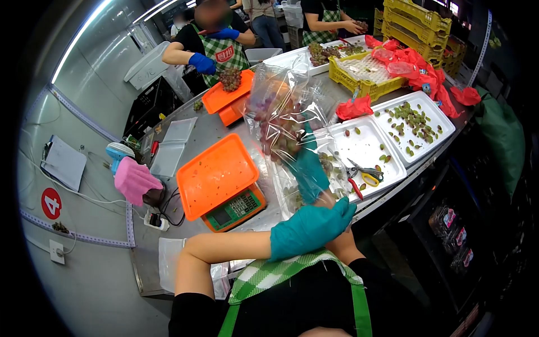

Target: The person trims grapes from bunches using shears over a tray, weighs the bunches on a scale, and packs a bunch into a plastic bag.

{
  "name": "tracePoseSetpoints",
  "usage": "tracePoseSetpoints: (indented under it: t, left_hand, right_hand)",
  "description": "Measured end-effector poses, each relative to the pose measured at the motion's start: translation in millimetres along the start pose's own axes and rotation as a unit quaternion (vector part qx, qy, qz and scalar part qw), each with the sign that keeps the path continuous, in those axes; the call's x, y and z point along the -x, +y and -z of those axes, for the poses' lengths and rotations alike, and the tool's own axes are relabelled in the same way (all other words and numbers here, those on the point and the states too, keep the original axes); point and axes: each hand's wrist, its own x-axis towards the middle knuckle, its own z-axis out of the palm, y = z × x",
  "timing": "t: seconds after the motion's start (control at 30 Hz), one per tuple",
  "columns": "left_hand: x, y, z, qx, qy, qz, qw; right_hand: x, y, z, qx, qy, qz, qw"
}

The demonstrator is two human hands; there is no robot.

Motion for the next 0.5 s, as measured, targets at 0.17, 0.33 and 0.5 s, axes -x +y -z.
tracePoseSetpoints:
  t: [0.17,0.33,0.5]
  left_hand:
    - [2.4,-8.3,-3.1,0.146,0.059,0.02,0.987]
    - [30.7,-27.1,5.5,0.436,0.083,0.028,0.896]
    - [65.2,-72.5,41.1,0.546,0.2,0.202,0.788]
  right_hand:
    - [-13.2,-16.3,-20.3,0.039,-0.017,0.037,0.998]
    - [-46.6,-42.1,-51.5,0.116,-0.046,0.109,0.986]
    - [-83.5,-57.6,-77.7,0.201,-0.061,0.165,0.964]
